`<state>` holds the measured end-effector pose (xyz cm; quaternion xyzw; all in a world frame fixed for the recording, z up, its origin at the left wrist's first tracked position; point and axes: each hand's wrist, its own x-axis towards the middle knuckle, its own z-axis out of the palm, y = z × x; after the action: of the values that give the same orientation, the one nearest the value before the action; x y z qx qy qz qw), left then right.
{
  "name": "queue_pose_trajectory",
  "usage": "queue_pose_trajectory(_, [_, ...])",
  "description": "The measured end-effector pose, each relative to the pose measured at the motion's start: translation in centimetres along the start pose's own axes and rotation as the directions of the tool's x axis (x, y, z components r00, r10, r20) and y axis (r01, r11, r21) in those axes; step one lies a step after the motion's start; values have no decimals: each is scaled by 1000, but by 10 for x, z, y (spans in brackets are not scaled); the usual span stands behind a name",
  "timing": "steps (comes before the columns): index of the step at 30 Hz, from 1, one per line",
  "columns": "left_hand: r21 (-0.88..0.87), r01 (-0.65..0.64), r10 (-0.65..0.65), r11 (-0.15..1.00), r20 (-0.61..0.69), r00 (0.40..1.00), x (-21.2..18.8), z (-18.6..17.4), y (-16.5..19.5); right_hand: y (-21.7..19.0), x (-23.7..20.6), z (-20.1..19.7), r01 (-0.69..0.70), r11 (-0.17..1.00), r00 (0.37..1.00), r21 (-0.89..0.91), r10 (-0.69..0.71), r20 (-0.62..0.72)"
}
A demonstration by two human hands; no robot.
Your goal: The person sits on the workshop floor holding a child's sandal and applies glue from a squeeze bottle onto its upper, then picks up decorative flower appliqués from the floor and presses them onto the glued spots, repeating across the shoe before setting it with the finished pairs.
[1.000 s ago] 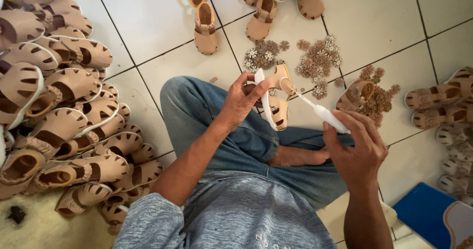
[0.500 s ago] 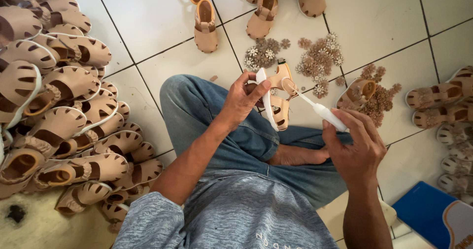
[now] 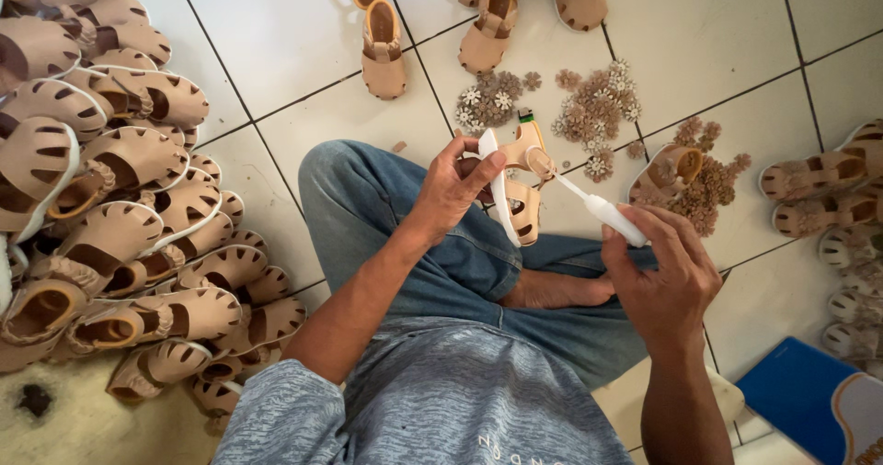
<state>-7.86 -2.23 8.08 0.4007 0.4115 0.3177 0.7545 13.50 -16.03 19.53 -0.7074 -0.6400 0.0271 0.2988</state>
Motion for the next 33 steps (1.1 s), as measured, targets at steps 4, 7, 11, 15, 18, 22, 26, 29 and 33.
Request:
queue_pose_trajectory(4, [-4,20,-20,1000,-11,1000,1,-1,-4,1,-3,2,-24,999,999,40,25,-42])
queue_pose_trajectory(7, [-33,26,-27,999,-18,999,2,-3,-6,2,-5,3,-34,998,998,62,37,-48])
queue_pose_trajectory(11, [-52,35,-35,998,-9,999,3,-3,-8,3,-6,5,-56,997,998,59,58,-19])
queue_pose_trajectory(15, [0,37,-37,999,-16,999,3,0,-8,3,-7,7,-69,996,997,61,71,-19])
queue_pose_trajectory(18, [42,35,-34,999,-22,999,2,1,-6,3,-7,7,-73,996,997,60,75,-21])
queue_pose_trajectory(22, [37,33,-33,999,-10,999,1,2,-5,4,-7,8,-66,998,998,20,66,-15])
queue_pose_trajectory(26, [24,26,-26,999,-1,1000,1,2,-4,4,-8,8,-69,997,997,35,70,-31])
queue_pose_trajectory(29, [6,33,-33,999,4,999,0,2,-5,3,-9,8,-70,997,997,22,70,-22])
queue_pose_trajectory(33, [17,26,-26,1000,9,1000,0,2,-6,3,-9,7,-77,997,997,31,78,-30])
